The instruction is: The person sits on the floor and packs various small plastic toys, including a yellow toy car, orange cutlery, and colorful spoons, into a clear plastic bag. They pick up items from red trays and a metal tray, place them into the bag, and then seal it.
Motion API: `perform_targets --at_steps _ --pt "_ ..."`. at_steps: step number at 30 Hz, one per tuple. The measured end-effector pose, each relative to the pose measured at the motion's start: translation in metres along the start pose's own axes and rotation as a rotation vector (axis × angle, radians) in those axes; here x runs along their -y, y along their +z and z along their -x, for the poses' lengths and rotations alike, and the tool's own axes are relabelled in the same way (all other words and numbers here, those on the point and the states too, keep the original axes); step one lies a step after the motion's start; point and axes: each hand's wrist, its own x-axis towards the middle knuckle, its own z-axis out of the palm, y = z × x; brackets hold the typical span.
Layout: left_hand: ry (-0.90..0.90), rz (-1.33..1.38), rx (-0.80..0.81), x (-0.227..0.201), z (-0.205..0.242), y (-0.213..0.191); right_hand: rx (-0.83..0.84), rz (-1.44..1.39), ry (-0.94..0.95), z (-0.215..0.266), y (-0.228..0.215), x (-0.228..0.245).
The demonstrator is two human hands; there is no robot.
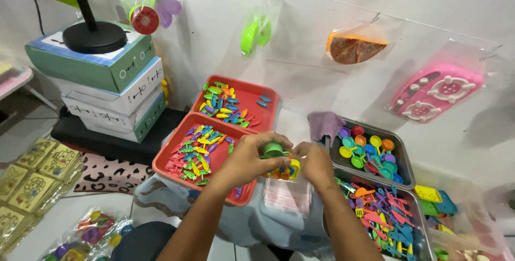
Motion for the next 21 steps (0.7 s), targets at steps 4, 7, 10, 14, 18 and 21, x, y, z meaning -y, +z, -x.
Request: perform_targets --at_steps 4,7,10,14,18,21 --pt "-0.006 -0.042 0.029 0.001 -0.001 -0.001 -0.297 -0.268 -0.064 -0.001 -0.036 -0.005" --pt "0.026 -0.112 0.062 0.001 -0.002 0.000 -0.479 -0.693 -0.326 0.014 -0.083 -0.002" --pt "-0.001 -0.112 0.074 -0.009 -0.001 0.003 -0.636 -1.026 -0.450 0.038 -0.130 -0.012" --pt "-0.143 -0.233 0.155 -0.021 0.001 0.008 -0.651 -1.148 -0.705 0.086 -0.171 -0.027" --pt "-0.227 -0.333 0.206 -0.023 0.000 0.017 -0.745 -0.774 -0.769 0.121 -0.181 -0.022" --pt "-0.231 -0.291 0.237 -0.027 0.004 0.022 -0.769 -0.652 -0.767 0.128 -0.176 -0.018"
